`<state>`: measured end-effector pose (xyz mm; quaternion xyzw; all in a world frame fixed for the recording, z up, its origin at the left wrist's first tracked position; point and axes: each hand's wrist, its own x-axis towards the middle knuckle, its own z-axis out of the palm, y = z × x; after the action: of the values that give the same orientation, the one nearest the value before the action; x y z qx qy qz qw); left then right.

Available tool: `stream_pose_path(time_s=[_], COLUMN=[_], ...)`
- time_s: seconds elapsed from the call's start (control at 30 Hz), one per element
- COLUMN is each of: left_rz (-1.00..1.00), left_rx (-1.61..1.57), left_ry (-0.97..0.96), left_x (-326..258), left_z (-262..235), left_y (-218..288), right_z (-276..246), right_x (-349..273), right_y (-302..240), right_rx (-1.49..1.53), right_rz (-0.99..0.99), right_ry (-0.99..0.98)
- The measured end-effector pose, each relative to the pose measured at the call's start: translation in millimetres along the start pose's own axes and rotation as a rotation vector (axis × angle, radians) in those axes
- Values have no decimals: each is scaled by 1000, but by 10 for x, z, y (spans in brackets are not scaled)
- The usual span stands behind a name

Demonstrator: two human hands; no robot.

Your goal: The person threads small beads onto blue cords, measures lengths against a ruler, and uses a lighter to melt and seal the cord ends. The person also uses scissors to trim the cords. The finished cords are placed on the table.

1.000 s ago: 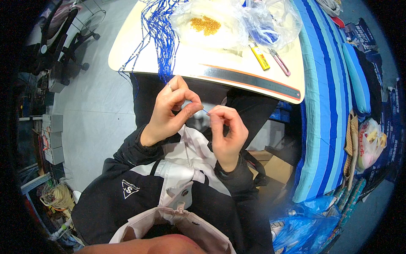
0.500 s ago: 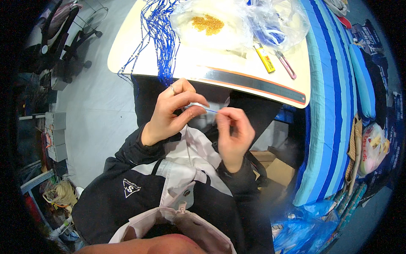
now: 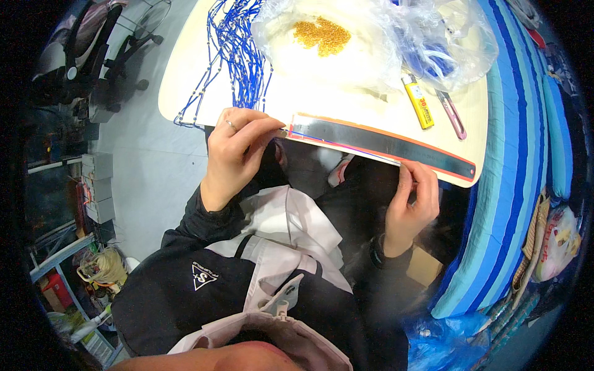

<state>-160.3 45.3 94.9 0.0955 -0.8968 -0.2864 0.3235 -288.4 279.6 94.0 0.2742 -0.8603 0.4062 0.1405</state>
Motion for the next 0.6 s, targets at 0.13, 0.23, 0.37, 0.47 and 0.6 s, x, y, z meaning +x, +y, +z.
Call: stream_pose_path(time_s=[0.13, 0.23, 0.37, 0.47, 0.6], left_rz=[-15, -17, -2, 12, 7], left_rx=[7, 15, 29, 32, 34], left_ry=[-38, -50, -70, -83, -106], left_x=[31, 56, 80, 95, 112], left_z=[31, 52, 51, 48, 41], left_y=[-10, -12, -19, -26, -9], right_z=[19, 38, 52, 52, 20], right_x=[86, 107, 112, 133, 174], right_y=[52, 76, 89, 93, 87], right_rx=[-91, -112, -108, -138, -169], right_rz=[-49, -68, -70, -85, -107], right_ry=[-5, -8, -5, -1, -25])
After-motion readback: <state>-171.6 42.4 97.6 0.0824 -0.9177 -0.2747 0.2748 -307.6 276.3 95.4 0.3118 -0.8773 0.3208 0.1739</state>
